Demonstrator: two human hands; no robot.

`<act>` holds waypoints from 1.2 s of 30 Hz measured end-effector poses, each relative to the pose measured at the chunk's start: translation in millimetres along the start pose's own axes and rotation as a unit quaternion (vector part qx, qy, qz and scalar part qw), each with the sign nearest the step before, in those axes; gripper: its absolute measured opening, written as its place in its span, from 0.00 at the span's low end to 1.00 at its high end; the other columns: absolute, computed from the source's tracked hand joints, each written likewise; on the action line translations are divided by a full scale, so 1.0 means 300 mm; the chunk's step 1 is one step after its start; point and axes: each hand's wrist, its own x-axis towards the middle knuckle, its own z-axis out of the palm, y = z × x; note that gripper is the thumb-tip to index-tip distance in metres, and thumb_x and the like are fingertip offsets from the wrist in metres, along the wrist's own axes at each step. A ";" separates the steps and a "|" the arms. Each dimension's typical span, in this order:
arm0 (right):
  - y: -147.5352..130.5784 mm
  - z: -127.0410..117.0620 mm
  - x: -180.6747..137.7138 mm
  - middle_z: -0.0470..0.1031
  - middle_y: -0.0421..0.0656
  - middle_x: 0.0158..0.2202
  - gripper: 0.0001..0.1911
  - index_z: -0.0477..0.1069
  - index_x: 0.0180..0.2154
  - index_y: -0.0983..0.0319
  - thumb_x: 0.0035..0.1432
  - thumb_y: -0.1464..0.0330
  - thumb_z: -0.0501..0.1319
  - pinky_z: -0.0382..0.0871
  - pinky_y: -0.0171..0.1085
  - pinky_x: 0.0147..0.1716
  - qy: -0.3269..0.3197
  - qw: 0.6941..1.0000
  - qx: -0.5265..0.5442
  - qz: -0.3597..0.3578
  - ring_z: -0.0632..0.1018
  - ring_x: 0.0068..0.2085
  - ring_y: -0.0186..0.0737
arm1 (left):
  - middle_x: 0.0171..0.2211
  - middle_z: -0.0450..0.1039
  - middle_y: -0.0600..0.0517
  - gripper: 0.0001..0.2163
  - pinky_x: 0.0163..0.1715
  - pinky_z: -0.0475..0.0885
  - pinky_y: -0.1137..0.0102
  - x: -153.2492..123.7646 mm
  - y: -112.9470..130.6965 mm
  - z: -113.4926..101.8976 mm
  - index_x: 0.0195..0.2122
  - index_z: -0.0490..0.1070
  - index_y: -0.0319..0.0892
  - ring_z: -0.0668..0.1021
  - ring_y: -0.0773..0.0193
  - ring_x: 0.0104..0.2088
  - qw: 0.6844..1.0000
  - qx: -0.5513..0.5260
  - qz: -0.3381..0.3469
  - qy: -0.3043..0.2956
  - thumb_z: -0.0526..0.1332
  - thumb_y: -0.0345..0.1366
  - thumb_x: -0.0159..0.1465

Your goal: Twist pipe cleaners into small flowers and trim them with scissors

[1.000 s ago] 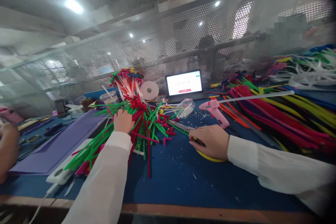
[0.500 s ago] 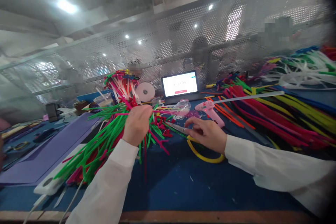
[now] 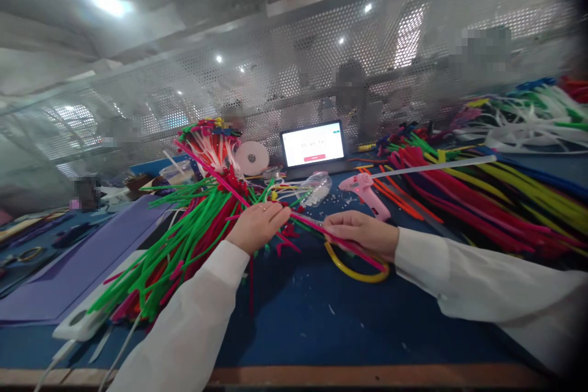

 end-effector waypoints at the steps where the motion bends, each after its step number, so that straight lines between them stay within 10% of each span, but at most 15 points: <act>1: -0.004 0.000 -0.001 0.55 0.32 0.14 0.12 0.57 0.24 0.64 0.55 0.63 0.50 0.44 0.27 0.14 -0.003 1.000 0.018 -0.001 0.54 0.14 0.23 | 0.35 0.70 0.47 0.12 0.37 0.67 0.68 -0.014 -0.026 0.005 0.42 0.64 0.41 0.72 0.62 0.37 0.999 0.002 -0.035 -0.029 0.47 0.28 0.60; 7: -0.017 0.014 0.002 0.53 0.32 0.12 0.15 0.53 0.23 0.63 0.59 0.63 0.42 0.47 0.29 0.15 0.038 0.997 0.012 -0.062 0.54 0.14 0.25 | 0.52 0.57 0.41 0.26 0.51 0.52 0.55 -0.033 -0.092 -0.035 0.54 0.52 0.39 0.55 0.48 0.55 0.955 0.047 -0.286 -0.069 0.55 0.38 0.55; 10: -0.009 0.022 0.007 0.55 0.32 0.13 0.16 0.53 0.23 0.63 0.59 0.62 0.44 0.48 0.28 0.16 0.039 0.996 -0.011 -0.079 0.56 0.15 0.24 | 0.56 0.50 0.42 0.28 0.53 0.46 0.55 0.032 -0.003 -0.067 0.57 0.46 0.37 0.48 0.50 0.57 0.979 -0.003 -0.204 -0.021 0.53 0.39 0.56; 14: 0.000 0.024 0.006 0.57 0.32 0.15 0.14 0.56 0.24 0.64 0.56 0.61 0.49 0.46 0.27 0.14 -0.001 0.998 -0.002 -0.066 0.56 0.15 0.22 | 0.48 0.63 0.44 0.20 0.50 0.55 0.59 0.102 0.140 -0.075 0.54 0.51 0.39 0.63 0.58 0.50 0.996 -0.073 -0.046 -0.011 0.46 0.31 0.60; 19: -0.003 0.007 -0.003 0.55 0.31 0.12 0.11 0.59 0.25 0.65 0.52 0.64 0.57 0.41 0.25 0.12 -0.045 0.997 0.050 -0.047 0.53 0.12 0.20 | 0.32 0.70 0.48 0.14 0.29 0.67 0.71 0.079 0.184 -0.069 0.47 0.60 0.38 0.72 0.64 0.33 0.996 -0.066 -0.058 0.024 0.47 0.29 0.60; 28: -0.005 0.017 0.012 0.67 0.37 0.18 0.10 0.59 0.26 0.64 0.56 0.65 0.52 0.53 0.23 0.16 0.024 0.971 0.233 -0.040 0.64 0.17 0.22 | 0.23 0.68 0.52 0.04 0.23 0.63 0.75 0.073 0.216 -0.088 0.32 0.61 0.39 0.72 0.67 0.25 0.970 -0.214 -0.059 0.100 0.51 0.33 0.58; 32: -0.003 0.028 0.009 0.66 0.38 0.19 0.09 0.59 0.26 0.64 0.55 0.65 0.53 0.54 0.23 0.17 0.018 0.967 0.251 -0.038 0.64 0.18 0.23 | 0.24 0.67 0.52 0.05 0.24 0.62 0.75 0.075 0.239 -0.114 0.33 0.61 0.40 0.70 0.70 0.24 0.908 -0.381 -0.157 0.073 0.49 0.33 0.60; 36: -0.007 0.034 0.006 0.65 0.37 0.23 0.08 0.59 0.26 0.64 0.53 0.68 0.56 0.58 0.25 0.24 0.030 0.958 0.281 -0.051 0.65 0.22 0.24 | 0.19 0.64 0.55 0.07 0.20 0.58 0.77 0.089 0.262 -0.128 0.33 0.59 0.41 0.64 0.73 0.19 0.741 -0.590 -0.314 0.062 0.45 0.36 0.62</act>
